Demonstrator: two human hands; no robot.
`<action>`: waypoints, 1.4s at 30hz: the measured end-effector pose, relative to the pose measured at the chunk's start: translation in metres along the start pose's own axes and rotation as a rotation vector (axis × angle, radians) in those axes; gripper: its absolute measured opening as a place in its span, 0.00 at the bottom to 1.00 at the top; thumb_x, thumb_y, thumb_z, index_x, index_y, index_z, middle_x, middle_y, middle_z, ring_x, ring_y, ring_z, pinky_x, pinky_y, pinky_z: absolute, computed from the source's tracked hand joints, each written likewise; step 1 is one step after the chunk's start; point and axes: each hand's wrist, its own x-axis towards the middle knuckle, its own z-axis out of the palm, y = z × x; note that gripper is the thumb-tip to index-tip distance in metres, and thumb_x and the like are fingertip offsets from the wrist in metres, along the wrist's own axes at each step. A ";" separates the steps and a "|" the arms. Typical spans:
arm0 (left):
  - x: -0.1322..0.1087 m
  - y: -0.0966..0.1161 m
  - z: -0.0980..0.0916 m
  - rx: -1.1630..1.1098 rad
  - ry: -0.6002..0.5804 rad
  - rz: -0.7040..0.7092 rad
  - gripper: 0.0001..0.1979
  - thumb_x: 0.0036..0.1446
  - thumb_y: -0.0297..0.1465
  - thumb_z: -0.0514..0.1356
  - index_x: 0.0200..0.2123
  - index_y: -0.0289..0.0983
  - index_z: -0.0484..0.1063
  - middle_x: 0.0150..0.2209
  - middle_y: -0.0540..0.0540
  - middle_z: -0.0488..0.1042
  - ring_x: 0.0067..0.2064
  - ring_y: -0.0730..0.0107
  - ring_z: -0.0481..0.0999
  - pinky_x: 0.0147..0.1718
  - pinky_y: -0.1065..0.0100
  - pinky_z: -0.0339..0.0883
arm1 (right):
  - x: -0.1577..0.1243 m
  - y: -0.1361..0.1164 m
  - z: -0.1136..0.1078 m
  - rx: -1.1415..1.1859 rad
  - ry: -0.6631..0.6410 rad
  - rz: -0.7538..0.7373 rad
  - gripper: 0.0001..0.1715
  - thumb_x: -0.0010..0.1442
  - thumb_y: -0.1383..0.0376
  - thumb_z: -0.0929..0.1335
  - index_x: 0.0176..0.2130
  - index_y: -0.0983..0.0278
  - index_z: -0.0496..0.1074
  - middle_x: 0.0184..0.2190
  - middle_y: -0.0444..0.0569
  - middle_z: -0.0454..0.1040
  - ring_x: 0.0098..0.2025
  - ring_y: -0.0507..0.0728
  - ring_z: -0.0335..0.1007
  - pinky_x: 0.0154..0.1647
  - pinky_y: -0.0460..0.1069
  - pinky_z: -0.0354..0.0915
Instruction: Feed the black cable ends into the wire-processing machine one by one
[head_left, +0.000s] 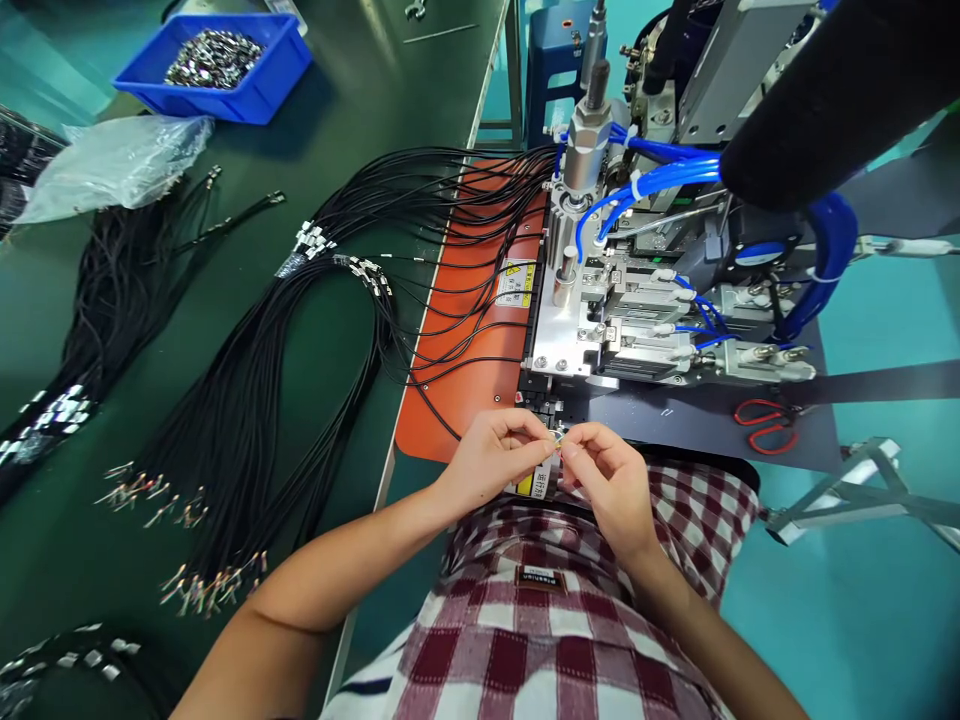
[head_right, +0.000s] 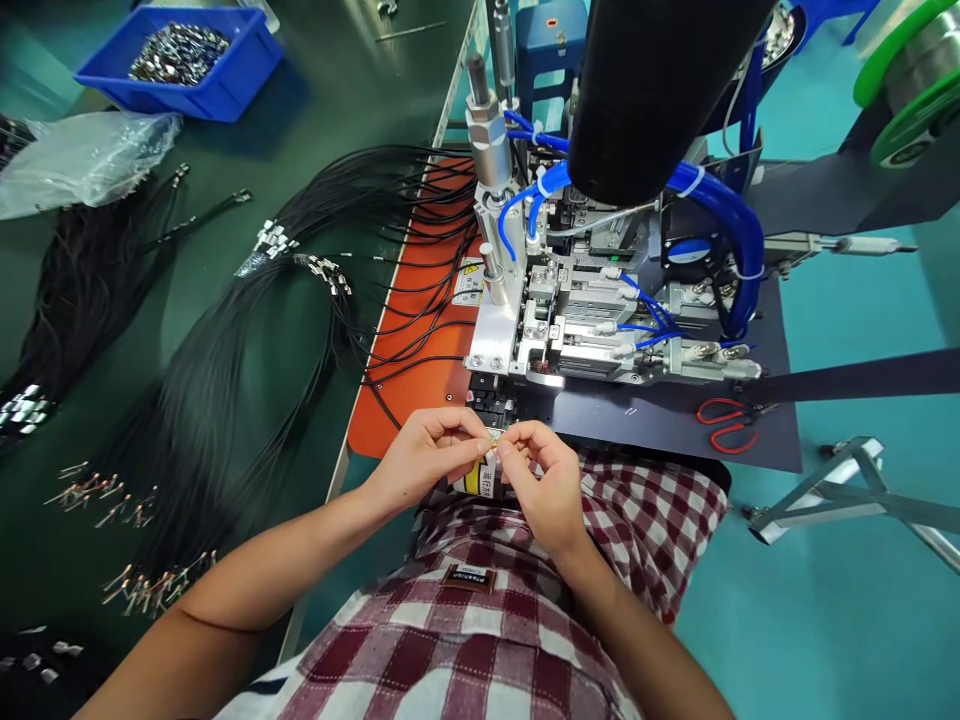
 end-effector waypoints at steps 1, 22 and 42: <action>0.000 0.000 0.000 0.004 -0.002 -0.003 0.10 0.49 0.34 0.64 0.26 0.32 0.69 0.15 0.56 0.60 0.17 0.82 0.56 0.16 0.76 0.49 | 0.001 -0.001 0.000 -0.001 -0.006 0.007 0.06 0.57 0.63 0.69 0.31 0.63 0.70 0.22 0.40 0.66 0.22 0.49 0.60 0.24 0.45 0.59; 0.001 -0.002 0.000 -0.003 0.003 -0.012 0.14 0.50 0.37 0.65 0.27 0.32 0.70 0.16 0.55 0.61 0.17 0.82 0.57 0.16 0.77 0.51 | 0.000 0.003 0.000 -0.059 -0.002 -0.062 0.08 0.61 0.63 0.67 0.31 0.62 0.67 0.22 0.40 0.65 0.22 0.49 0.60 0.25 0.45 0.60; 0.001 0.001 -0.004 0.072 -0.047 -0.050 0.14 0.50 0.39 0.65 0.27 0.32 0.70 0.14 0.56 0.61 0.16 0.81 0.59 0.16 0.76 0.51 | 0.005 -0.005 -0.006 -0.111 -0.038 -0.058 0.09 0.60 0.59 0.67 0.32 0.63 0.70 0.23 0.42 0.67 0.24 0.51 0.63 0.27 0.46 0.64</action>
